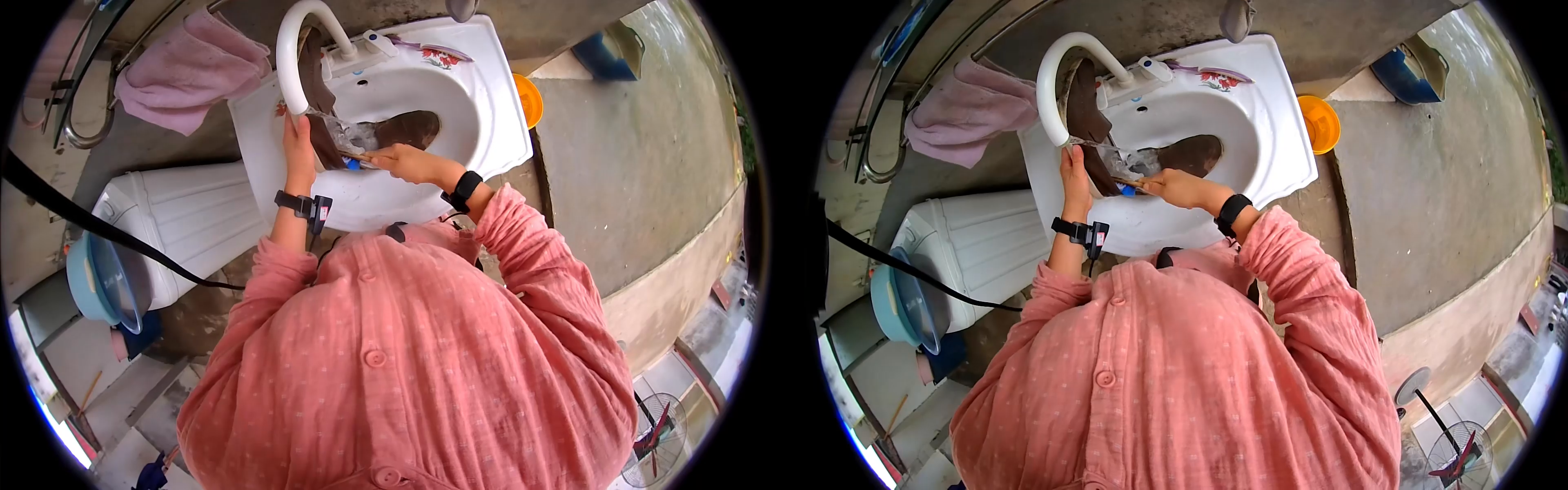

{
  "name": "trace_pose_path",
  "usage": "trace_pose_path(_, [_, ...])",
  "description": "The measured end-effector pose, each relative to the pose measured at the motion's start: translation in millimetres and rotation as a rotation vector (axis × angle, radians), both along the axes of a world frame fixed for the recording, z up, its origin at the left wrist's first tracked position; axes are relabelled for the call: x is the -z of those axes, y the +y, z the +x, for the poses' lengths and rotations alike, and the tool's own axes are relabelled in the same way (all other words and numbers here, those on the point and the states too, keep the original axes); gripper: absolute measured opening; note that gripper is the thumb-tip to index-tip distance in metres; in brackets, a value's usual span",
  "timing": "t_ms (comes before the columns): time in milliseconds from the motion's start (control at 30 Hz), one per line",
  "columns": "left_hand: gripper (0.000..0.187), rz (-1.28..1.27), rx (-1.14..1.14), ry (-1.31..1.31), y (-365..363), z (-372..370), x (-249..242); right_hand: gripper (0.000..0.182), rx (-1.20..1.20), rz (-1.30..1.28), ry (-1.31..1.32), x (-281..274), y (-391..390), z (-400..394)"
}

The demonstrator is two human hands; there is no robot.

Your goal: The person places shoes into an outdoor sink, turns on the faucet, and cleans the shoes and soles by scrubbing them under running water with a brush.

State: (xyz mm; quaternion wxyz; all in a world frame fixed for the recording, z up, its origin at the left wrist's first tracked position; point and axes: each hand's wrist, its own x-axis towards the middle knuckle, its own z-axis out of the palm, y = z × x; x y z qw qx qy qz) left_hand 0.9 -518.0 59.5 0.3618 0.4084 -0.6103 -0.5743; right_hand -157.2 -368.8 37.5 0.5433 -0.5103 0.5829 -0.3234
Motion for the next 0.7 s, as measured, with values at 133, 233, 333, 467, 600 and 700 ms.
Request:
trace_pose_path(133, [0.059,-0.098,0.01,-0.097,4,2,-1,0.034,-0.009,-0.06,0.522,-57,0,22])
trace_pose_path(233, [0.054,-0.221,0.071,-0.204,11,-1,-5,0.031,-0.017,-0.084,0.732,-57,-3,40])
trace_pose_path(333, [0.056,-0.238,-0.013,-0.159,15,-5,-7,0.031,0.096,-0.081,0.844,-59,-2,37])
trace_pose_path(467, [0.06,0.565,-0.217,0.317,10,7,-6,0.029,0.377,-0.064,0.693,-64,12,9])
trace_pose_path(600, [0.066,0.773,-0.149,0.514,14,23,-9,0.033,0.483,-0.053,0.206,-96,26,-4])
trace_pose_path(700, [0.068,0.778,-0.151,0.513,16,21,-4,0.039,0.386,-0.094,0.02,-116,32,0])
